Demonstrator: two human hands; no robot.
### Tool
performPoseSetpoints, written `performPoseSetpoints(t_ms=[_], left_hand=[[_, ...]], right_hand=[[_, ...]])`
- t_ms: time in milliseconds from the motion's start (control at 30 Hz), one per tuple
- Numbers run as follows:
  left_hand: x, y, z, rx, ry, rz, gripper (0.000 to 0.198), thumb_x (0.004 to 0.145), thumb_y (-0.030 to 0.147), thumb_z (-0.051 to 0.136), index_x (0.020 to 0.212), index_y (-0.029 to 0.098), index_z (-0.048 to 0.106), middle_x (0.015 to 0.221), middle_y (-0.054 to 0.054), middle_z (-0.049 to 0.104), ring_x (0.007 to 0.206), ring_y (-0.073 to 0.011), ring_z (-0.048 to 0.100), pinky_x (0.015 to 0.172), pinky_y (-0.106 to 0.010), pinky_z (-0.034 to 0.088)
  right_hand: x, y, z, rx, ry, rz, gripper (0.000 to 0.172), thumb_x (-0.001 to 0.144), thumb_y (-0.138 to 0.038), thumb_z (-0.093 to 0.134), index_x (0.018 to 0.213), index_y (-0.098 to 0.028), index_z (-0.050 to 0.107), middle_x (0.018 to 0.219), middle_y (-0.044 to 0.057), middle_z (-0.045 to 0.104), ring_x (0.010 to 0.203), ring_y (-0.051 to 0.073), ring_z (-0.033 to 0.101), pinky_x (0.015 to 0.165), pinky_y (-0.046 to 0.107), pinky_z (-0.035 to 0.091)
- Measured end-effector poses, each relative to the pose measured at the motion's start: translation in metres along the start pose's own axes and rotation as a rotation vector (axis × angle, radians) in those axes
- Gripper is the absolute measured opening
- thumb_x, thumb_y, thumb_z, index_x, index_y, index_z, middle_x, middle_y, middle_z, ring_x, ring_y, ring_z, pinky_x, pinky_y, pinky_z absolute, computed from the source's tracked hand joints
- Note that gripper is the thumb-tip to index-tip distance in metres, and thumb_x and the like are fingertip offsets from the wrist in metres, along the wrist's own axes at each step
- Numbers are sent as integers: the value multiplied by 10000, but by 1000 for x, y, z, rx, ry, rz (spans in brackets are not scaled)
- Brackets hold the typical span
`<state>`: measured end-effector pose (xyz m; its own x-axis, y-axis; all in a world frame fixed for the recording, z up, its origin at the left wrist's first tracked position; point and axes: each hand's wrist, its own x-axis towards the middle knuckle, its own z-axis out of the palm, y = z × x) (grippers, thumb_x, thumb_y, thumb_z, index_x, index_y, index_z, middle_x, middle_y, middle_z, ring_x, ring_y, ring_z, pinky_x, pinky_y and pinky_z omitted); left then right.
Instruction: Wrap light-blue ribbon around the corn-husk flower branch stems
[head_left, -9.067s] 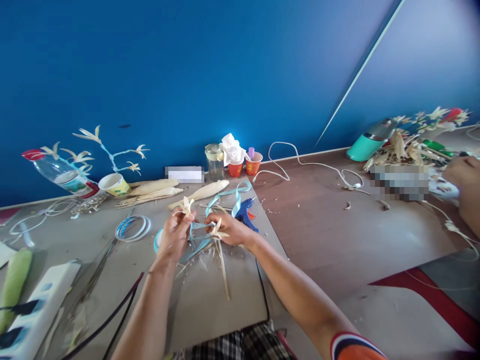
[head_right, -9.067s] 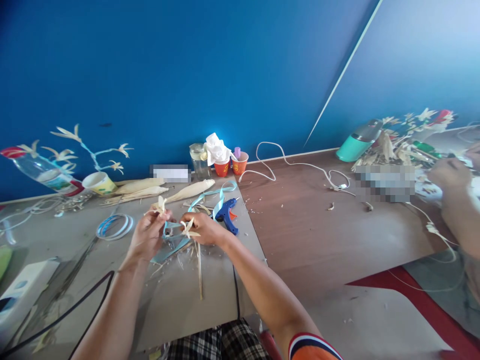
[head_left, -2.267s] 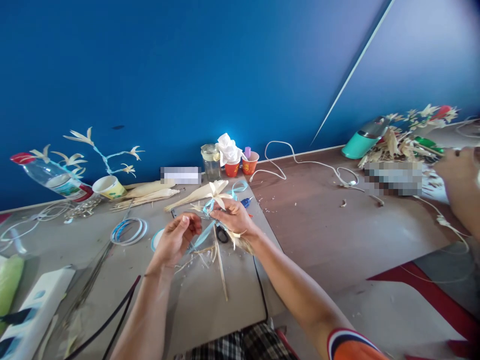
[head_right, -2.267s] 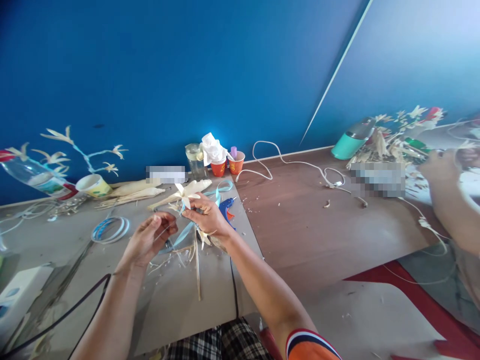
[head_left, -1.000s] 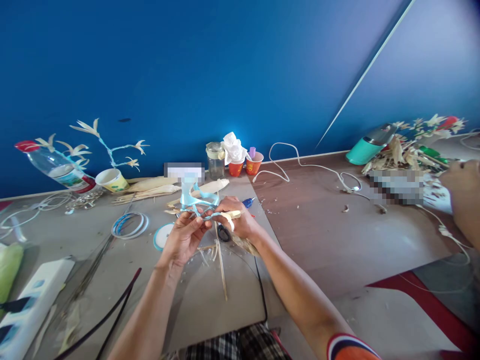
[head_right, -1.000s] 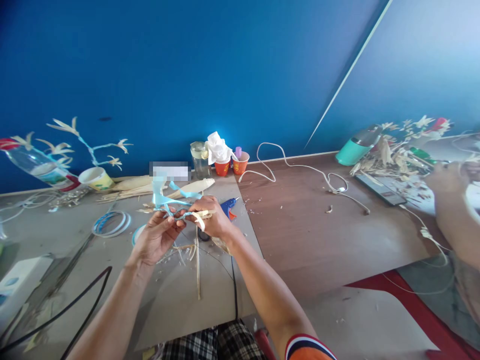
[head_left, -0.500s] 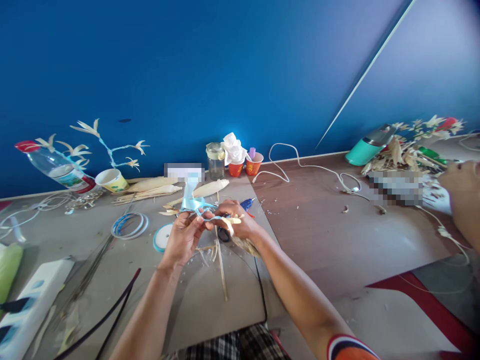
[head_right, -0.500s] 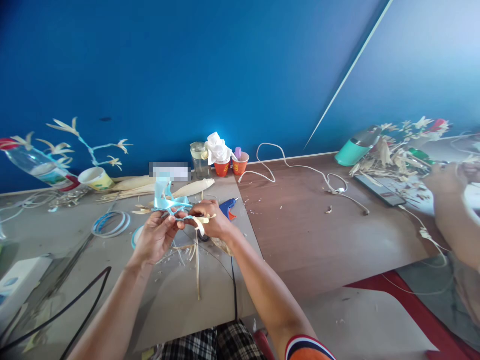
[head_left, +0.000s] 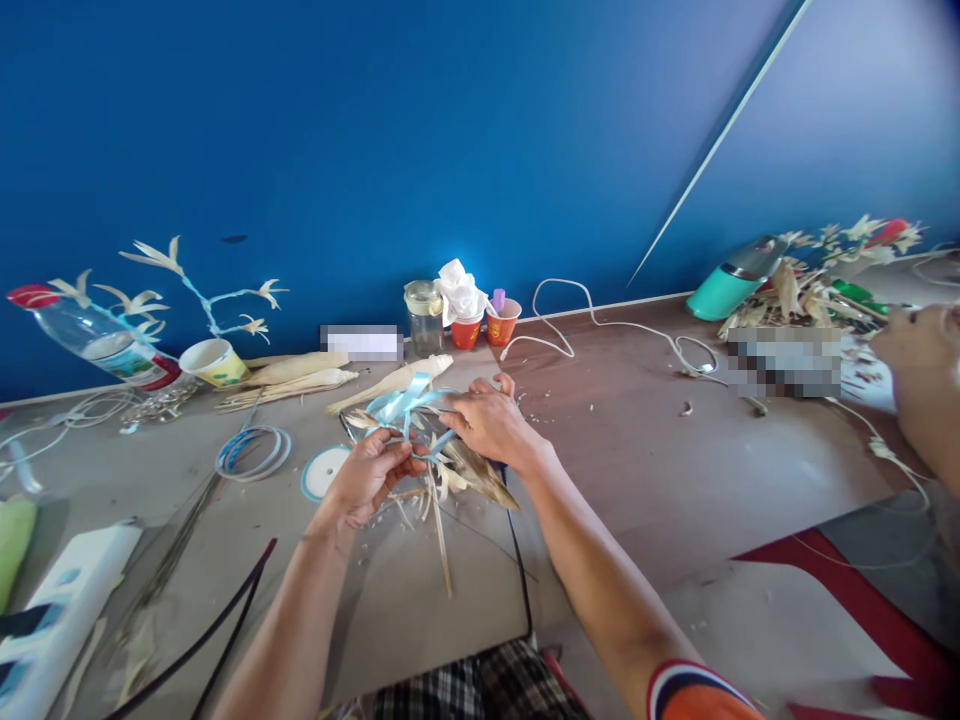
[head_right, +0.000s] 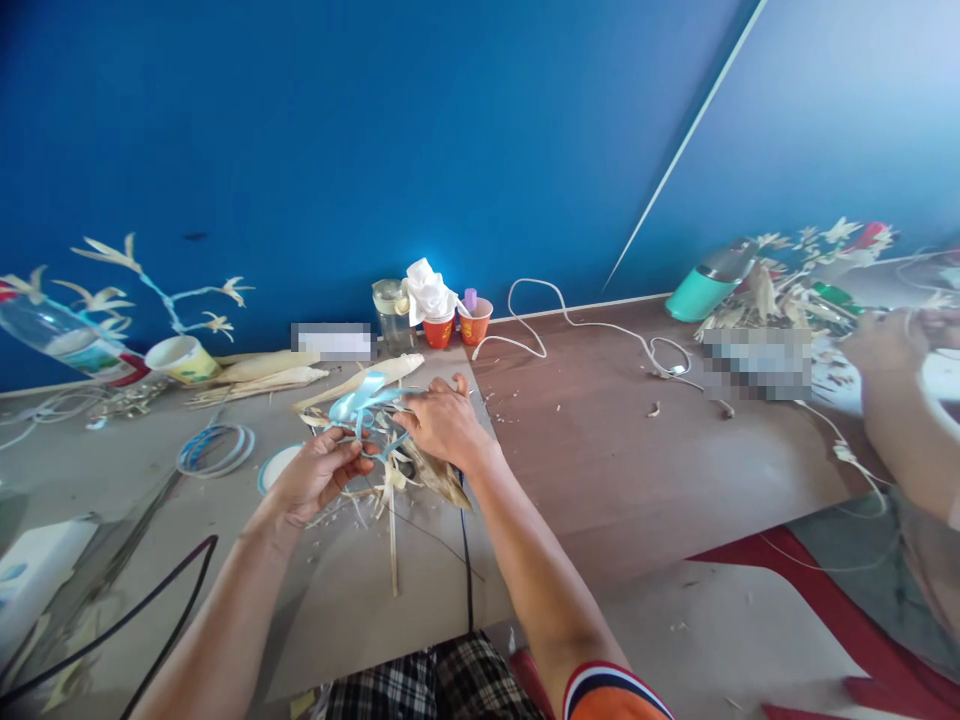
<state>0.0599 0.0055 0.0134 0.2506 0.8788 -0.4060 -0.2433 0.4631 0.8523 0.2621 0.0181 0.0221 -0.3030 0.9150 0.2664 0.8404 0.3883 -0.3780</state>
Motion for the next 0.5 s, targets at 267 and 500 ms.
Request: performPoseSetpoints(t_ms=[267, 500], left_hand=[[0, -4, 1, 4, -66, -53, 268, 629, 163, 804, 821, 107, 626, 705, -53, 707, 548, -116, 648, 597, -227, 547], [-3, -3, -3, 57, -189, -121, 280, 641, 214, 813, 830, 114, 633, 708, -64, 701, 544, -115, 637, 575, -219, 535]], right_hand=[[11, 7, 9, 832, 412, 79, 628, 839, -267, 511, 1429, -231, 299, 1148, 96, 666, 1136, 226, 567, 1014, 461, 367], [18, 43, 9, 1161, 771, 372, 606, 768, -338, 538, 1352, -268, 395, 1259, 87, 596, 1213, 200, 511, 974, 400, 411]])
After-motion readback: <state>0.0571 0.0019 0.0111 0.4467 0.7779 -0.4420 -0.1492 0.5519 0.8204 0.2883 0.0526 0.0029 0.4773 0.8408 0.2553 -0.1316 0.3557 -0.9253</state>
